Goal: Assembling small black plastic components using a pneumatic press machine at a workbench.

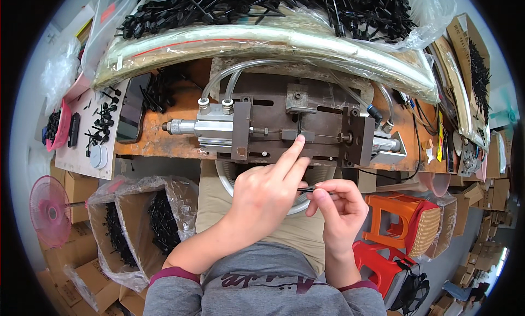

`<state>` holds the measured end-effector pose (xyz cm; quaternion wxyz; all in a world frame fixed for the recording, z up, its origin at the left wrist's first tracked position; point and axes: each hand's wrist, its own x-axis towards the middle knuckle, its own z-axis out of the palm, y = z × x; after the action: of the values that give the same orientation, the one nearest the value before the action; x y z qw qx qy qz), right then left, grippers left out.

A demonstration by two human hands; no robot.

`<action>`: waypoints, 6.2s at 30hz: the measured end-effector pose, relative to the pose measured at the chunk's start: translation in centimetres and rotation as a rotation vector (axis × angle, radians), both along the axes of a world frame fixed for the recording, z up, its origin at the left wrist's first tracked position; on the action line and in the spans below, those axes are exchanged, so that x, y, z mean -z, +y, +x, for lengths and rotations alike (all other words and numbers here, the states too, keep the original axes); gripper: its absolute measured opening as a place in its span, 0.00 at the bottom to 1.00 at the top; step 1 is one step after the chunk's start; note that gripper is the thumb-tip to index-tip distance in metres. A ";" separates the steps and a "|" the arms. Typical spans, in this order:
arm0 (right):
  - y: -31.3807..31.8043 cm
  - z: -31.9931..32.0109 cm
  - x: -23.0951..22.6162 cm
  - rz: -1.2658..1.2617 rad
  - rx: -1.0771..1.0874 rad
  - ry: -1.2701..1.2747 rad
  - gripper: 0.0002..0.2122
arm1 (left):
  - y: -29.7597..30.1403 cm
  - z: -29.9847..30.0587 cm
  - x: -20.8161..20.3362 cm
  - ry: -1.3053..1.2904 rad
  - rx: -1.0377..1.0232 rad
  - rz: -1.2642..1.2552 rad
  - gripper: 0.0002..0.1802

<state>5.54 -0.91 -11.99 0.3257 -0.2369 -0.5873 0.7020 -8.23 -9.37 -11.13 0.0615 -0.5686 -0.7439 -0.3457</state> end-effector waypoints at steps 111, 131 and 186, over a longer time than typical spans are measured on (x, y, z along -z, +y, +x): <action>-3.4 1.7 2.3 0.148 -0.038 -0.019 0.14 | -13.2 -20.3 3.3 -0.459 -0.698 0.155 0.10; 11.0 -9.4 -8.6 1.294 0.426 -0.084 0.13 | -11.4 -8.4 -0.6 -0.043 -0.187 0.362 0.16; 9.1 -0.8 -6.5 0.701 -0.283 0.040 0.14 | -3.6 -0.8 -3.9 -0.861 0.341 0.186 0.20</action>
<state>4.76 8.23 -5.51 0.2982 -0.0141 -0.8122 0.5011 -9.03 -12.97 -7.20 -0.2596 -0.4797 -0.5638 -0.6202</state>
